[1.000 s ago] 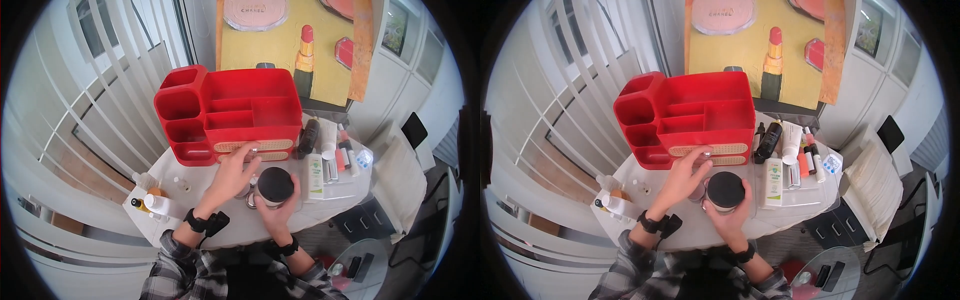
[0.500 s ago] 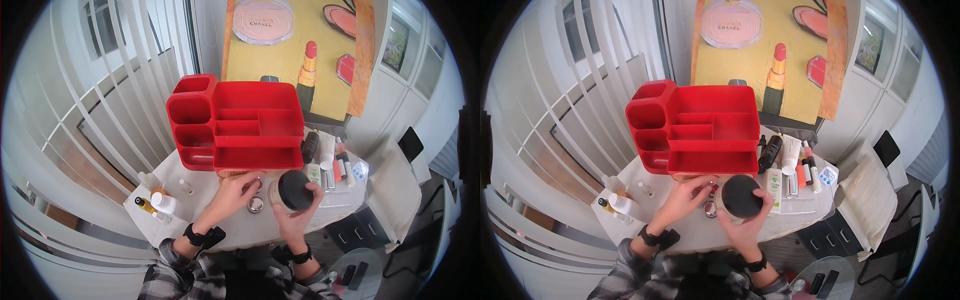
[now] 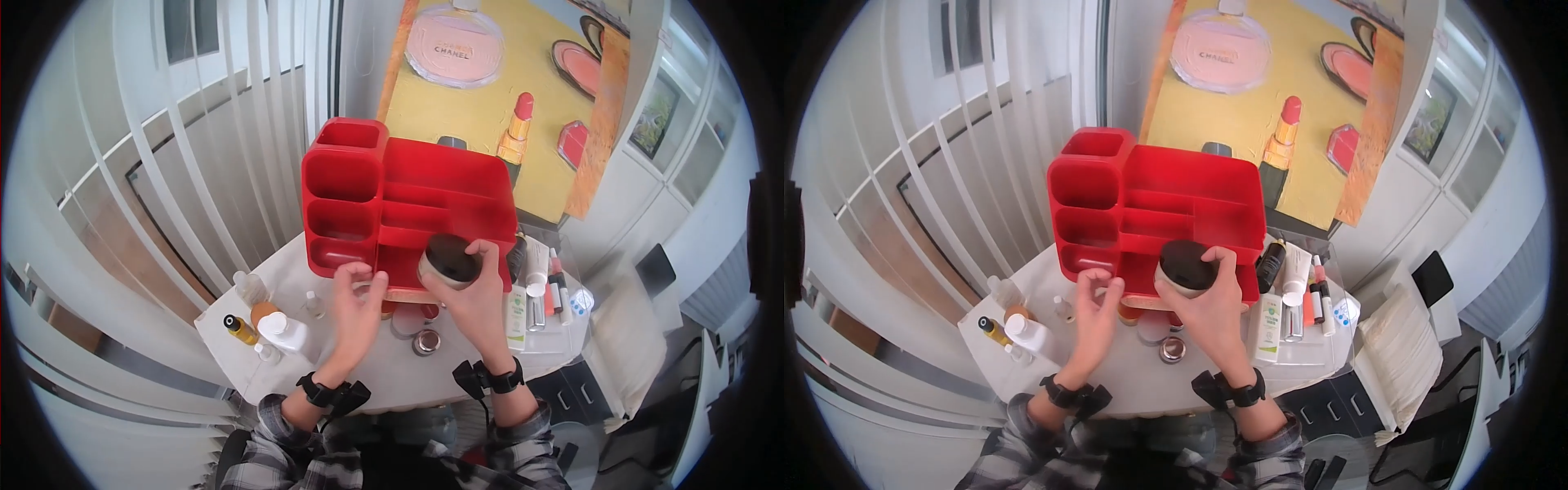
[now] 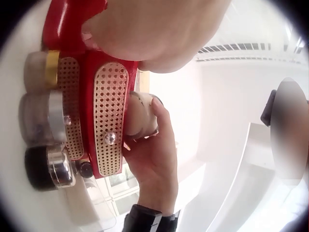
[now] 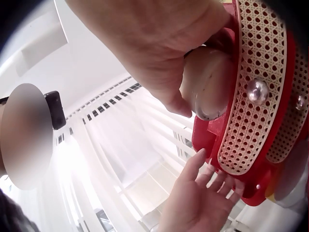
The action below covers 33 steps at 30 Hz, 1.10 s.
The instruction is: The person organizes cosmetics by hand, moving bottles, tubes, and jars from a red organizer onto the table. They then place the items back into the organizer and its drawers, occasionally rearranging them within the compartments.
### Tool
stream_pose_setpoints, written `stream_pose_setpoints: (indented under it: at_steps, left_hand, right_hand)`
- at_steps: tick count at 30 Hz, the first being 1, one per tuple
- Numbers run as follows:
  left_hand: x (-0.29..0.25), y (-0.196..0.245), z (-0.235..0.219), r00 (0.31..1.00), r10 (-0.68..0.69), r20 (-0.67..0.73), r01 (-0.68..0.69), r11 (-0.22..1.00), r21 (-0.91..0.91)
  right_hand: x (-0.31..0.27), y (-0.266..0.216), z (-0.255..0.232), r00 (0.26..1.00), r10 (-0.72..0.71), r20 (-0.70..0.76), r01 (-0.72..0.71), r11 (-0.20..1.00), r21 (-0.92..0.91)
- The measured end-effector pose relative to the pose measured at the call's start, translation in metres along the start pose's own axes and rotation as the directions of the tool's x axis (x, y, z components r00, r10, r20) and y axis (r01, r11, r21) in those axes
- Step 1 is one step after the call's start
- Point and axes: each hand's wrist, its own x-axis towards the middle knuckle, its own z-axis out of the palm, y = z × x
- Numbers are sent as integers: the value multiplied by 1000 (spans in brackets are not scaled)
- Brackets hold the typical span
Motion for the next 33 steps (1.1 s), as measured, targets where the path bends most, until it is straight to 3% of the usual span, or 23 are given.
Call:
stream_pose_setpoints:
  at_steps: [2, 3, 6, 8, 10, 15, 25, 27, 33]
  left_hand:
    - [-4, -1, 8, 986, -153, 66, 163, 969, -188]
    - [-4, -4, 9, 986, -158, 57, 166, 968, -188]
    - [-1, -10, 11, 979, -192, 73, 204, 948, -243]
    - [-2, 4, 8, 933, -332, 137, 358, 877, -320]
    - [-3, 5, 7, 936, -325, 139, 353, 880, -318]
    - [-3, 4, 5, 935, -323, 145, 352, 891, -286]
    - [-4, 9, 4, 912, -379, 156, 409, 857, -313]
    - [-2, 4, 4, 910, -384, 159, 415, 854, -313]
    - [-3, 6, 5, 911, -388, 140, 413, 860, -301]
  right_hand:
    - [0, -13, 6, 998, 47, 37, -47, 999, -8]
    - [-1, -18, 9, 993, 99, 61, -98, 995, -15]
    - [-1, -6, 19, 997, -8, 83, 18, 993, -118]
    - [0, -14, 17, 992, 48, 115, -32, 990, -137]
    - [1, -18, 18, 984, 102, 148, -79, 985, -156]
    - [2, -23, 23, 987, -3, 162, 50, 957, -287]
    - [14, -7, 28, 970, 69, 231, -13, 972, -235]
    - [18, -1, 31, 964, 60, 260, 39, 932, -361]
    - [18, -5, 27, 942, 92, 324, 50, 914, -403]
